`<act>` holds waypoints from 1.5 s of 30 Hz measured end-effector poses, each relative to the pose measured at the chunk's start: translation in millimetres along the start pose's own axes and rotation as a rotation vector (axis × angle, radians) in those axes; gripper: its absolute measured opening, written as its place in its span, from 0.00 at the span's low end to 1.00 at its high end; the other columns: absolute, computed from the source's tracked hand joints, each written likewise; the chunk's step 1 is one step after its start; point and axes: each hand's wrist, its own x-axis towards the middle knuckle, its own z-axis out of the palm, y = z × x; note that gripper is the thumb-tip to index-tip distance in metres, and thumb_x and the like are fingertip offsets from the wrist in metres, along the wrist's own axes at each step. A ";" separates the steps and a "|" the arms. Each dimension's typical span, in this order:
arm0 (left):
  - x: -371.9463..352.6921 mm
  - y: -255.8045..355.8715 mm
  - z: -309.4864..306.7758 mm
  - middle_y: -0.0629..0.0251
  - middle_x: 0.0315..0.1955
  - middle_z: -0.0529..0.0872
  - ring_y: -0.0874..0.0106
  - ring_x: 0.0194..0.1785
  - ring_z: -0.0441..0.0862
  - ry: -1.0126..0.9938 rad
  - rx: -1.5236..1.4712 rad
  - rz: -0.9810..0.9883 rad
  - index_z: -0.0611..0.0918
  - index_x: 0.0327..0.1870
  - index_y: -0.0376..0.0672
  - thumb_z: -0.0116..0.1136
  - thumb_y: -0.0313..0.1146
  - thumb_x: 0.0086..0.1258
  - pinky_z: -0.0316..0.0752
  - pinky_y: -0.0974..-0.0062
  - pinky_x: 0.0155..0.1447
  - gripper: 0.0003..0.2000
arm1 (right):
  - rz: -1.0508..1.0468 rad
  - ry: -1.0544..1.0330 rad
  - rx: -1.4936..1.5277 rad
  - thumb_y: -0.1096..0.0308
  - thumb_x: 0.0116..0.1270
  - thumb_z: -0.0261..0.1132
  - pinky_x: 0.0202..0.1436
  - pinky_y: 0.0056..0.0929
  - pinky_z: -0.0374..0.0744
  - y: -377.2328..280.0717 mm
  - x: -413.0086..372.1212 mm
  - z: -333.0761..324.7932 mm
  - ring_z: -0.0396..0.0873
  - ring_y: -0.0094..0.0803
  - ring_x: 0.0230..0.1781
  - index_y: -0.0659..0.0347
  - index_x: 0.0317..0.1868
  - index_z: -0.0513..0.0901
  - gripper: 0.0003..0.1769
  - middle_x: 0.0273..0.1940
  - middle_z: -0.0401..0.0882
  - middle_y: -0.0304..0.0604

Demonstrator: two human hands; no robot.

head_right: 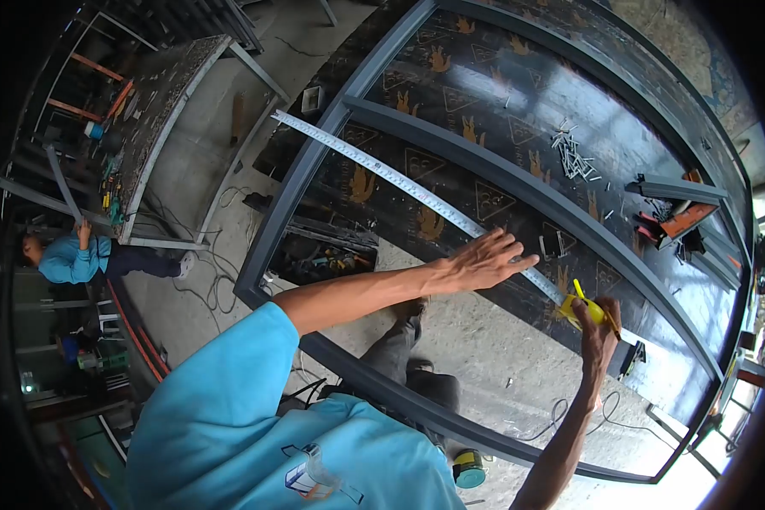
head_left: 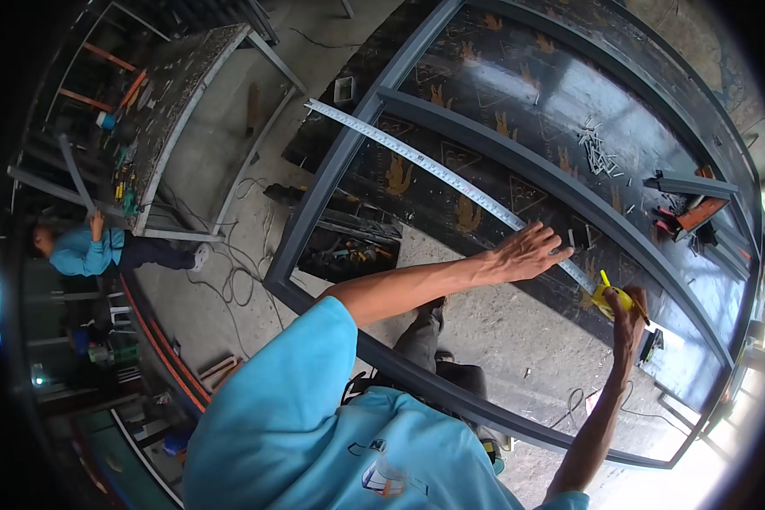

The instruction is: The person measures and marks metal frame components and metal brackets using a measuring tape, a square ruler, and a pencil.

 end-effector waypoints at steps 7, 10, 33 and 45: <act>90.3 -25.4 43.8 0.56 0.46 0.79 0.62 0.55 0.74 0.096 -0.055 -0.034 0.78 0.55 0.41 0.52 0.32 0.64 0.68 0.61 0.60 0.17 | 0.048 0.028 -0.089 0.40 0.52 0.67 0.44 0.36 0.73 19.5 97.3 -33.3 0.74 0.35 0.37 0.61 0.42 0.75 0.32 0.35 0.74 0.48; 107.3 -29.9 64.2 0.57 0.42 0.79 0.63 0.50 0.75 0.215 -0.001 -0.031 0.78 0.57 0.43 0.53 0.30 0.64 0.70 0.62 0.57 0.18 | 0.040 -0.008 -0.099 0.40 0.52 0.68 0.41 0.34 0.74 32.4 120.7 -44.6 0.74 0.34 0.37 0.61 0.44 0.75 0.33 0.36 0.74 0.48; 150.7 -3.2 110.0 0.64 0.43 0.75 0.66 0.53 0.70 0.199 -0.043 -0.126 0.79 0.55 0.47 0.57 0.24 0.62 0.67 0.63 0.61 0.19 | -0.056 0.043 -0.087 0.44 0.52 0.71 0.45 0.34 0.80 82.4 163.3 -67.1 0.80 0.35 0.42 0.58 0.47 0.76 0.31 0.41 0.80 0.48; 196.8 36.3 136.9 0.60 0.36 0.77 0.66 0.45 0.73 0.173 0.000 -0.129 0.83 0.41 0.35 0.58 0.28 0.59 0.69 0.66 0.48 0.10 | -0.015 0.006 -0.158 0.48 0.53 0.72 0.50 0.36 0.79 78.6 171.2 -67.3 0.80 0.38 0.46 0.60 0.49 0.76 0.30 0.45 0.80 0.49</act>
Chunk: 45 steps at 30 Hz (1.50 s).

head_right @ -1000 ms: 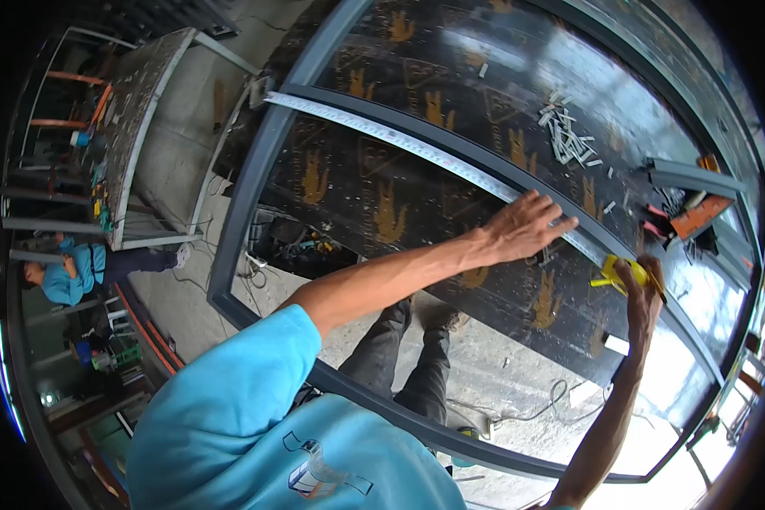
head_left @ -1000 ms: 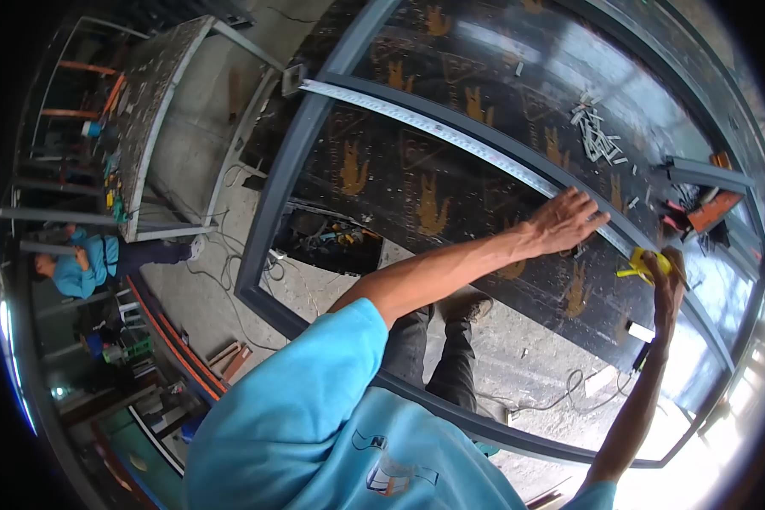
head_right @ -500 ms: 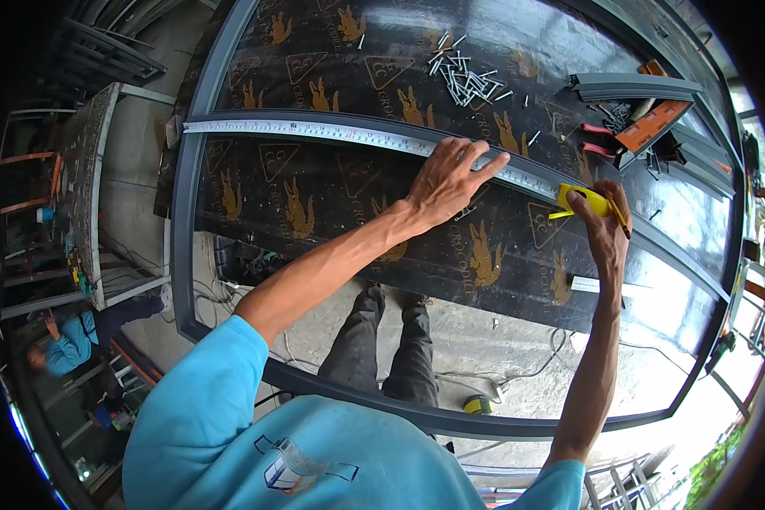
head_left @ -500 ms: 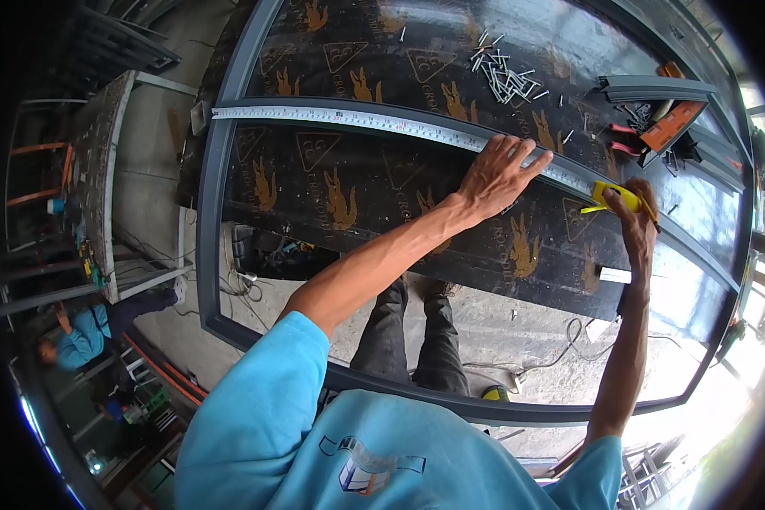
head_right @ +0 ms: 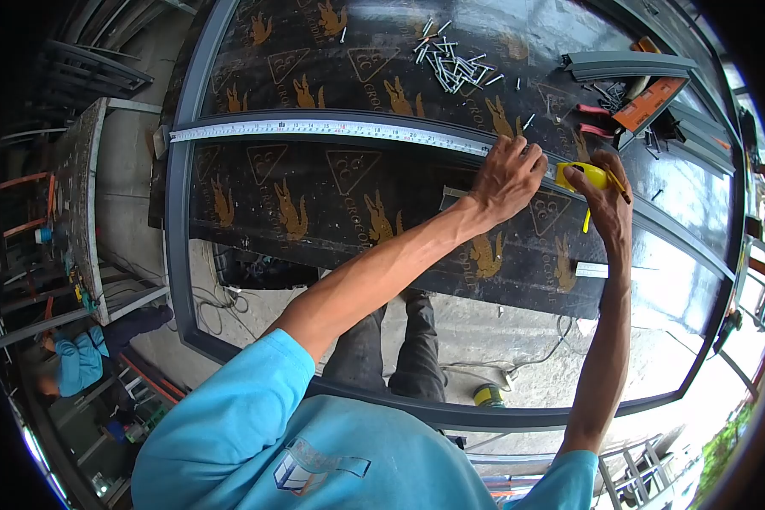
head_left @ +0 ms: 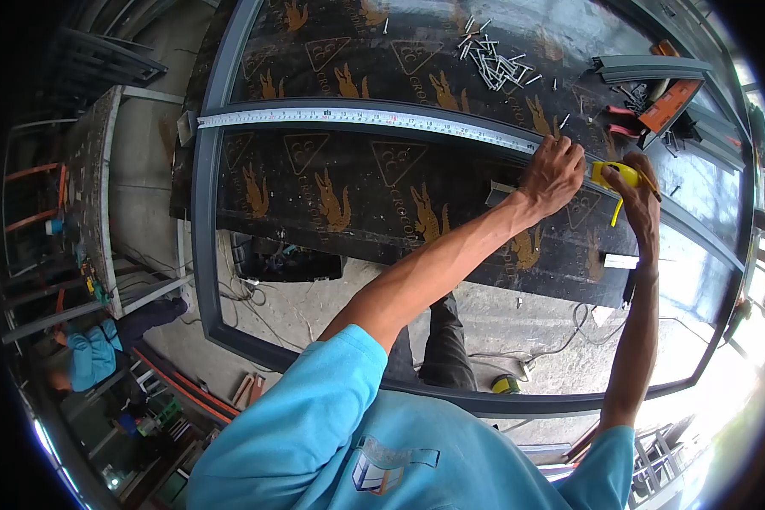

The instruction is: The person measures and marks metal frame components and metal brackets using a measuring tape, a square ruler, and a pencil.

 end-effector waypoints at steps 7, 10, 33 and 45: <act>0.9 4.4 0.1 0.63 0.34 0.77 0.68 0.44 0.72 0.015 0.016 0.016 0.84 0.35 0.37 0.59 0.29 0.59 0.69 0.66 0.48 0.07 | 0.016 -0.033 0.055 0.48 0.53 0.72 0.55 0.36 0.78 5.1 1.7 0.6 0.79 0.40 0.51 0.60 0.53 0.76 0.33 0.49 0.79 0.50; 1.3 3.3 -1.5 0.63 0.35 0.77 0.67 0.44 0.73 -0.009 0.015 0.028 0.84 0.36 0.38 0.59 0.28 0.58 0.69 0.66 0.48 0.07 | 0.009 -0.025 0.057 0.49 0.53 0.72 0.51 0.35 0.78 4.5 3.6 4.6 0.78 0.38 0.48 0.60 0.50 0.77 0.31 0.46 0.79 0.48; -346.6 205.1 -229.5 0.58 0.42 0.73 0.65 0.48 0.70 -0.358 -0.397 -0.352 0.74 0.59 0.36 0.51 0.29 0.60 0.64 0.65 0.51 0.23 | 0.140 -0.362 0.171 0.62 0.60 0.68 0.45 0.33 0.68 -14.7 -413.0 35.7 0.65 0.31 0.36 0.64 0.38 0.73 0.16 0.35 0.67 0.41; -363.3 252.5 -208.3 0.52 0.47 0.73 0.61 0.52 0.69 -0.364 -0.407 -0.298 0.73 0.60 0.35 0.55 0.35 0.61 0.64 0.60 0.55 0.24 | 0.080 -0.313 0.066 0.61 0.61 0.67 0.48 0.34 0.69 18.9 -447.0 18.1 0.67 0.34 0.40 0.66 0.42 0.73 0.18 0.38 0.70 0.44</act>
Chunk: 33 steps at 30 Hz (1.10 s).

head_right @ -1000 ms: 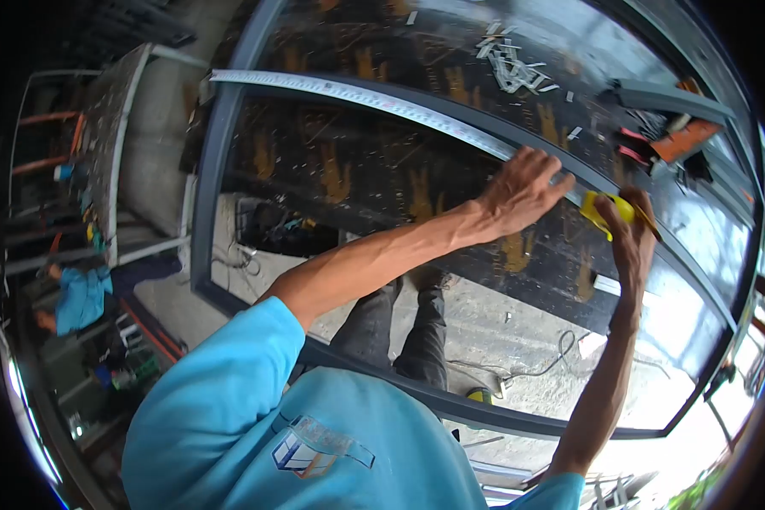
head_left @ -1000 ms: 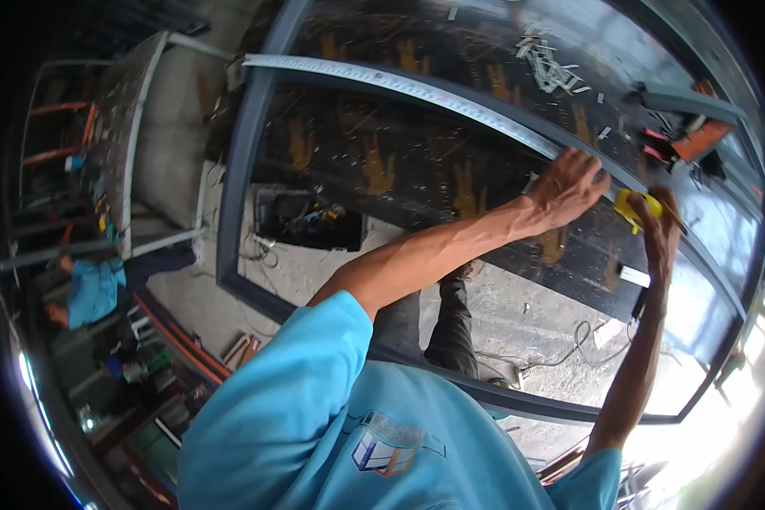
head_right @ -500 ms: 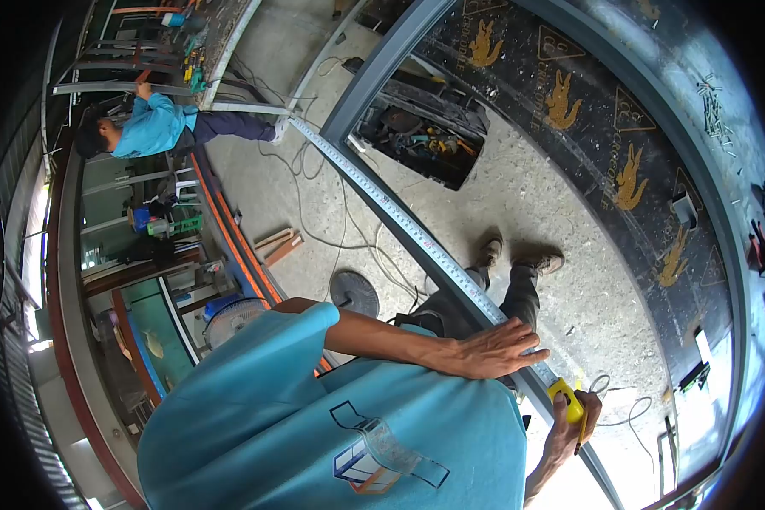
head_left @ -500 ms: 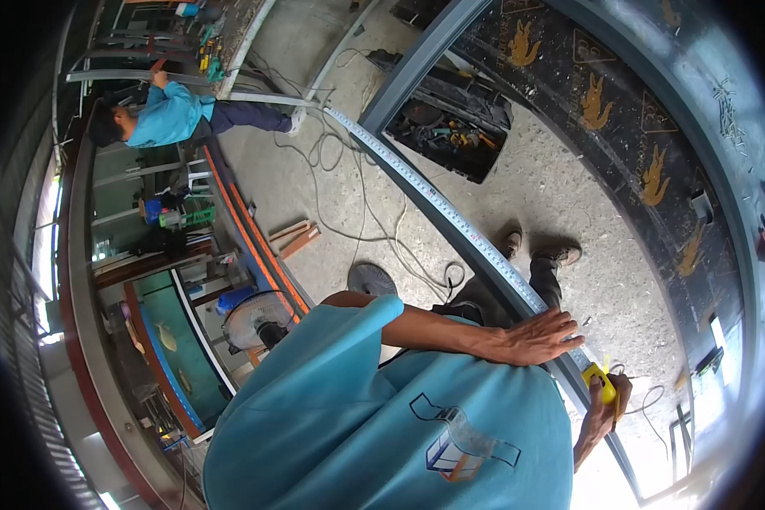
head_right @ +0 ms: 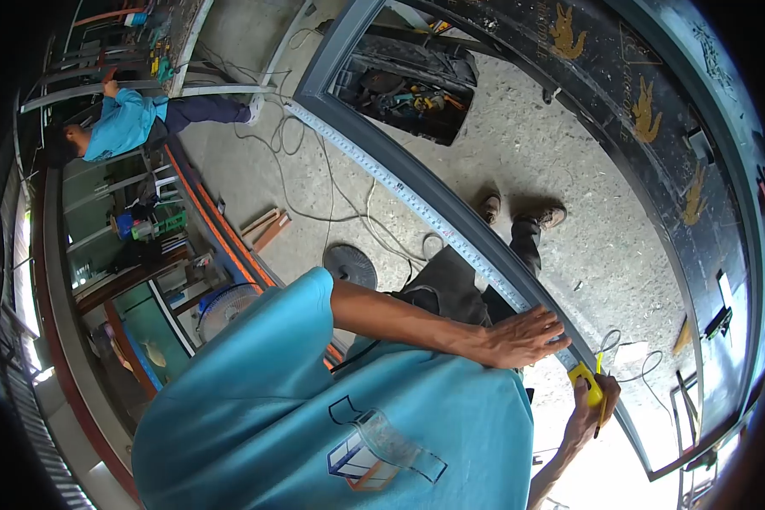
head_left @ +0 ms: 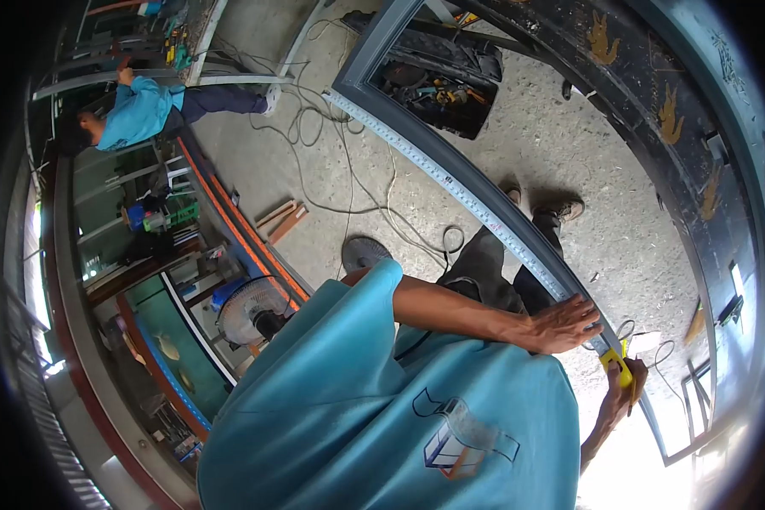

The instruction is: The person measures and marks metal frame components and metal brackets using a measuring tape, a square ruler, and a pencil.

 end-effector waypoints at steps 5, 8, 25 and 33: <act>5.8 10.9 -2.4 0.55 0.45 0.75 0.60 0.54 0.70 -0.020 0.052 -0.051 0.77 0.51 0.34 0.55 0.36 0.60 0.65 0.58 0.56 0.20 | 0.053 0.012 0.031 0.59 0.57 0.70 0.50 0.36 0.69 -2.6 -0.9 2.2 0.68 0.34 0.42 0.64 0.43 0.74 0.21 0.39 0.70 0.43; 10.6 10.2 5.3 0.51 0.50 0.73 0.59 0.55 0.68 -0.147 -0.002 -0.030 0.74 0.58 0.33 0.53 0.35 0.64 0.64 0.56 0.58 0.23 | 0.054 0.001 0.029 0.58 0.57 0.70 0.51 0.37 0.69 -2.2 -2.2 3.3 0.68 0.33 0.42 0.64 0.42 0.74 0.21 0.39 0.70 0.43; 1.3 18.5 7.1 0.49 0.58 0.70 0.55 0.65 0.65 -0.205 -0.048 0.303 0.72 0.62 0.35 0.49 0.33 0.68 0.59 0.55 0.70 0.22 | 0.209 0.078 -0.060 0.60 0.54 0.73 0.48 0.32 0.78 6.7 -10.6 -1.3 0.81 0.34 0.42 0.61 0.48 0.74 0.25 0.41 0.81 0.48; 19.6 16.1 17.0 0.56 0.54 0.73 0.62 0.56 0.69 -0.215 0.143 0.319 0.72 0.62 0.34 0.56 0.32 0.64 0.69 0.66 0.59 0.24 | 0.225 0.093 -0.012 0.62 0.53 0.72 0.46 0.31 0.78 19.9 -19.0 -2.3 0.81 0.35 0.40 0.61 0.47 0.75 0.23 0.39 0.81 0.47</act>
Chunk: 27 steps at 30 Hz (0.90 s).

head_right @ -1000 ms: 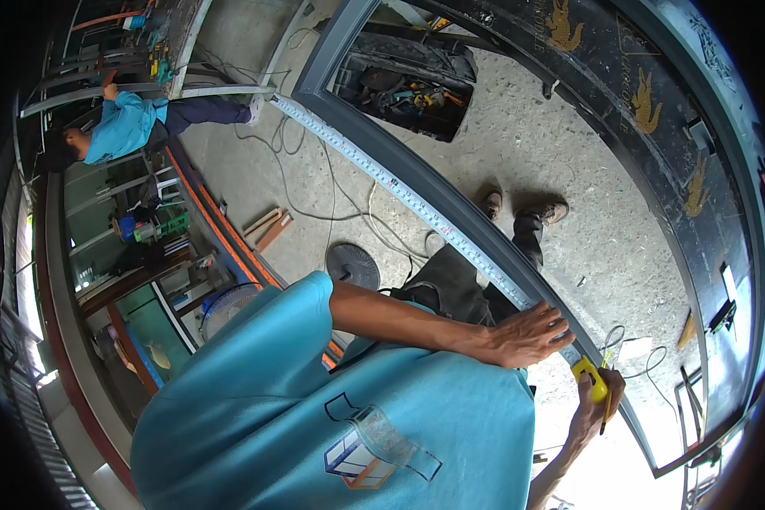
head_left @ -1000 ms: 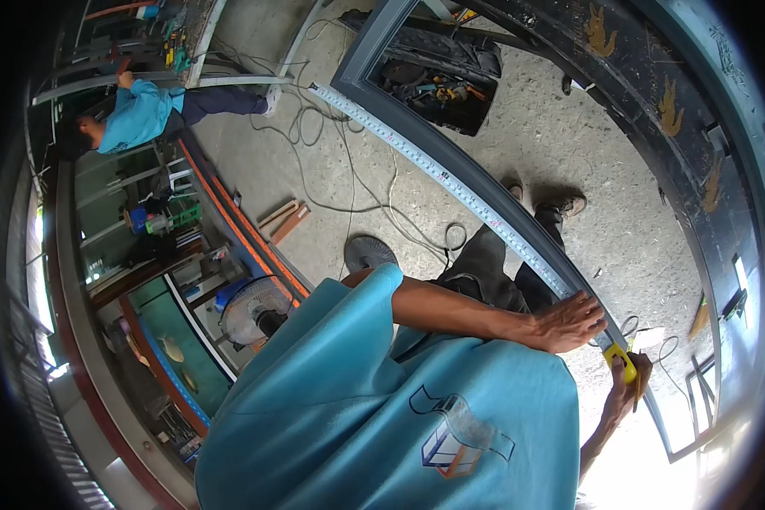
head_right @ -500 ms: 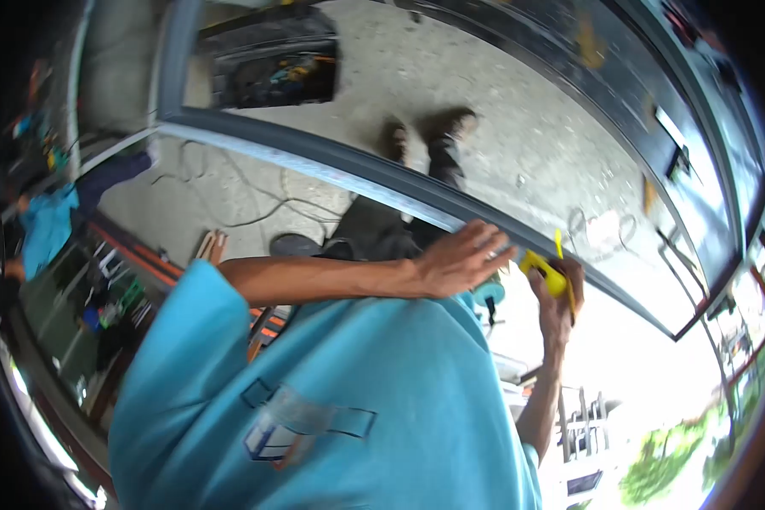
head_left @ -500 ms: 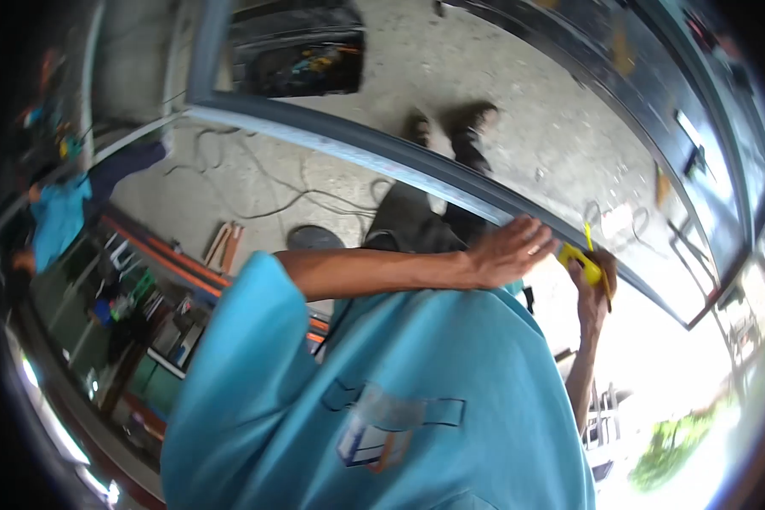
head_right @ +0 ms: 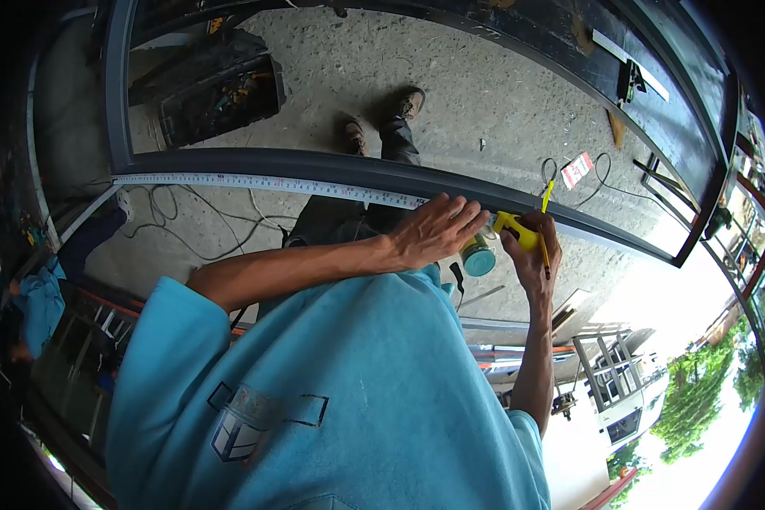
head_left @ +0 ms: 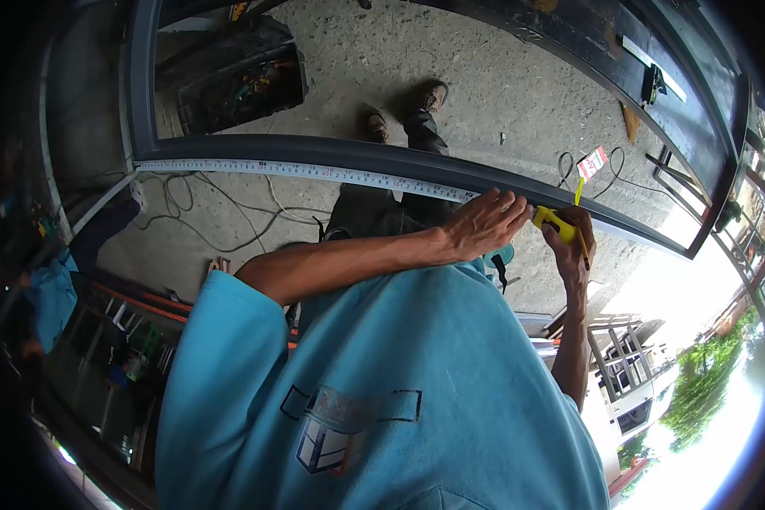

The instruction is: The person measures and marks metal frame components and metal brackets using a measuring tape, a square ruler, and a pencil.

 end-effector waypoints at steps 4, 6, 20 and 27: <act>9.3 -4.1 14.1 0.60 0.48 0.74 0.65 0.52 0.69 -0.004 0.029 0.017 0.76 0.57 0.33 0.58 0.31 0.62 0.71 0.68 0.54 0.21 | 0.008 0.011 -0.005 0.61 0.52 0.71 0.45 0.32 0.78 -0.9 -0.5 1.9 0.81 0.36 0.40 0.61 0.45 0.75 0.23 0.39 0.81 0.47; 9.3 -5.4 17.3 0.60 0.47 0.75 0.65 0.52 0.70 -0.009 0.044 0.034 0.76 0.56 0.33 0.59 0.31 0.62 0.72 0.69 0.54 0.21 | 0.013 0.015 0.002 0.61 0.52 0.71 0.44 0.33 0.78 -2.2 -1.3 2.4 0.82 0.36 0.40 0.61 0.45 0.75 0.23 0.39 0.81 0.46; 18.1 -11.3 11.1 0.58 0.37 0.77 0.66 0.44 0.74 -0.020 0.044 0.085 0.78 0.49 0.30 0.63 0.30 0.56 0.77 0.72 0.47 0.20 | 0.042 -0.047 -0.001 0.54 0.52 0.72 0.47 0.35 0.79 -2.7 6.3 -5.6 0.83 0.38 0.43 0.59 0.46 0.75 0.26 0.41 0.83 0.47; 27.8 -20.6 -3.4 0.55 0.37 0.77 0.63 0.43 0.76 -0.069 -0.234 0.037 0.81 0.46 0.32 0.56 0.30 0.58 0.77 0.68 0.42 0.16 | 0.179 -0.193 -0.039 0.56 0.50 0.73 0.41 0.32 0.78 -28.9 22.6 -20.9 0.81 0.35 0.37 0.62 0.43 0.76 0.25 0.34 0.80 0.46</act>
